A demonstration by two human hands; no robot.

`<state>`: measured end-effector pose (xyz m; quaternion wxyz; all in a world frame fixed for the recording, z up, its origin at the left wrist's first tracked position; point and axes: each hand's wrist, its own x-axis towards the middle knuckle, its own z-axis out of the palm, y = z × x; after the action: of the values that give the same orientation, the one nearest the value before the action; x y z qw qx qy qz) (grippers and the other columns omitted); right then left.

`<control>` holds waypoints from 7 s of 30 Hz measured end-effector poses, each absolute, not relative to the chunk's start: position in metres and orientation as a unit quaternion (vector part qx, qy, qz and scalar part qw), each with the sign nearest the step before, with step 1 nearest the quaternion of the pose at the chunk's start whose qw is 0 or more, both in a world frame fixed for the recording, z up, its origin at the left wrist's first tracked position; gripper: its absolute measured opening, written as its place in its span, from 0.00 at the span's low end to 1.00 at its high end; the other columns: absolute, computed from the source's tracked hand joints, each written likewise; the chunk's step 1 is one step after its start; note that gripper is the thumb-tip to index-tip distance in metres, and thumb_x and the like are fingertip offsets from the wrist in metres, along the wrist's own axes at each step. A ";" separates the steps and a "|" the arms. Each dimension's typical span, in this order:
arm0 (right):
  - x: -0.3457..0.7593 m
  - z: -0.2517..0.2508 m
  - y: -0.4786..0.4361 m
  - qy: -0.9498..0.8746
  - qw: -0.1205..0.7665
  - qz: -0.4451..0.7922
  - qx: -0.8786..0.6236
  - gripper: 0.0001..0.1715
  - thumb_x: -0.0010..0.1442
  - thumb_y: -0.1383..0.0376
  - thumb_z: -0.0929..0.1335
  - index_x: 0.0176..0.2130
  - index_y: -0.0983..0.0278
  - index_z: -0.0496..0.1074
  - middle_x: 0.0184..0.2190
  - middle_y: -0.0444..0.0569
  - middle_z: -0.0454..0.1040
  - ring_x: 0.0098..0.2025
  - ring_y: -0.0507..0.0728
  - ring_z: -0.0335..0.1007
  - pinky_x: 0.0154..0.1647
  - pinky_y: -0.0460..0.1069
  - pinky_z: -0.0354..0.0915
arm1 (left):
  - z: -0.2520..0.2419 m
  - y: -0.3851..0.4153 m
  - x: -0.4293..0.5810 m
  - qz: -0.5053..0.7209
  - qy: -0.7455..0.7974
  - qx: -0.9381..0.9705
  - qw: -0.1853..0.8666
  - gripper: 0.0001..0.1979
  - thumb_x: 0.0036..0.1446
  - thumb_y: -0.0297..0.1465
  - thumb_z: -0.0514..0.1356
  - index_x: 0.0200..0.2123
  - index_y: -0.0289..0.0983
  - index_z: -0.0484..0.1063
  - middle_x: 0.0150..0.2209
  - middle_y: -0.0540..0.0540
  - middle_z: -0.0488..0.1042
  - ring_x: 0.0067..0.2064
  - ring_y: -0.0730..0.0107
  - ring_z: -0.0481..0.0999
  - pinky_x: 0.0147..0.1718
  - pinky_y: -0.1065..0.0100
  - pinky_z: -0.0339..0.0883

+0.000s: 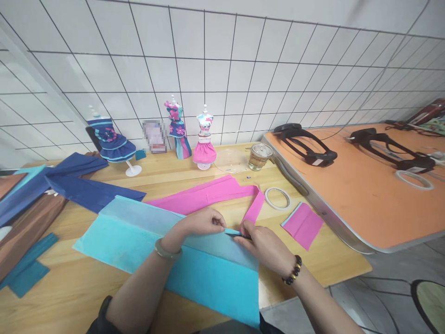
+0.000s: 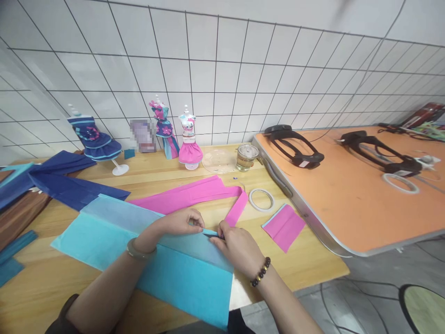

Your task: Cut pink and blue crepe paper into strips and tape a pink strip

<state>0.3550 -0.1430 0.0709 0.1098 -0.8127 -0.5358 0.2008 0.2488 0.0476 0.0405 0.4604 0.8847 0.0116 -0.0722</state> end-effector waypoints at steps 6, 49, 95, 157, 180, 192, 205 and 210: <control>0.356 0.067 -0.143 -0.537 0.111 0.194 -0.813 0.14 0.61 0.54 0.59 0.32 0.61 0.60 0.24 0.45 0.70 0.27 0.55 0.67 0.24 0.45 0.47 | 0.038 0.048 0.248 -0.076 0.013 0.881 0.466 0.10 0.48 0.27 0.55 0.34 0.35 0.75 0.32 0.49 0.75 0.34 0.72 0.71 0.34 0.74 0.62; 0.347 0.074 -0.129 -0.545 0.112 0.196 -0.807 0.13 0.61 0.55 0.60 0.32 0.61 0.61 0.24 0.44 0.70 0.27 0.54 0.67 0.24 0.45 0.48 | 0.049 0.067 0.237 -0.103 0.045 0.865 0.490 0.16 0.45 0.26 0.57 0.40 0.35 0.72 0.32 0.49 0.73 0.34 0.72 0.71 0.33 0.72 0.64; 0.340 0.070 -0.122 -0.559 0.101 0.168 -0.806 0.14 0.61 0.53 0.59 0.34 0.61 0.61 0.24 0.45 0.71 0.28 0.55 0.69 0.25 0.45 0.49 | 0.053 0.074 0.231 -0.105 0.046 0.846 0.520 0.18 0.46 0.27 0.58 0.44 0.36 0.69 0.30 0.51 0.69 0.33 0.73 0.69 0.32 0.72 0.62; 0.333 0.026 -0.223 -0.377 0.316 0.212 -0.844 0.25 0.53 0.56 0.66 0.49 0.59 0.61 0.39 0.47 0.75 0.41 0.57 0.72 0.40 0.48 0.67 | 0.051 0.095 0.218 -0.125 0.121 0.863 0.475 0.22 0.44 0.31 0.58 0.46 0.35 0.68 0.33 0.49 0.72 0.34 0.70 0.71 0.33 0.70 0.63; 0.377 0.027 -0.247 -0.429 0.265 0.174 -0.846 0.19 0.57 0.65 0.61 0.49 0.60 0.65 0.49 0.49 0.71 0.47 0.57 0.69 0.48 0.51 0.64 | 0.069 0.082 0.195 -0.138 0.194 0.902 0.359 0.13 0.44 0.36 0.54 0.33 0.39 0.73 0.36 0.50 0.75 0.39 0.63 0.72 0.36 0.69 0.62; 0.392 0.038 -0.244 -0.444 0.260 0.197 -0.835 0.16 0.59 0.62 0.60 0.46 0.62 0.67 0.46 0.51 0.72 0.47 0.58 0.68 0.49 0.53 0.62 | 0.076 0.075 0.173 -0.143 0.215 0.898 0.356 0.12 0.49 0.39 0.52 0.29 0.39 0.70 0.31 0.52 0.74 0.34 0.68 0.72 0.33 0.72 0.61; 0.327 0.041 -0.230 -0.615 0.218 0.188 -0.734 0.10 0.61 0.67 0.60 0.43 0.59 0.64 0.42 0.47 0.69 0.39 0.53 0.69 0.36 0.46 0.64 | 0.075 0.073 0.154 -0.139 0.262 0.904 0.307 0.13 0.51 0.41 0.51 0.28 0.39 0.68 0.31 0.50 0.73 0.35 0.66 0.71 0.33 0.70 0.59; 0.331 0.043 -0.231 -0.612 0.207 0.215 -0.732 0.13 0.58 0.72 0.60 0.42 0.59 0.65 0.41 0.45 0.69 0.38 0.52 0.69 0.36 0.46 0.63 | 0.070 0.064 0.139 -0.165 0.275 0.902 0.290 0.12 0.51 0.40 0.50 0.26 0.39 0.66 0.27 0.51 0.69 0.31 0.68 0.68 0.29 0.71 0.56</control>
<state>0.3314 -0.2314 0.0426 0.2066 -0.7325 -0.6120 0.2151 0.1386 0.0636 0.0704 0.2896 0.9018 0.2750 -0.1651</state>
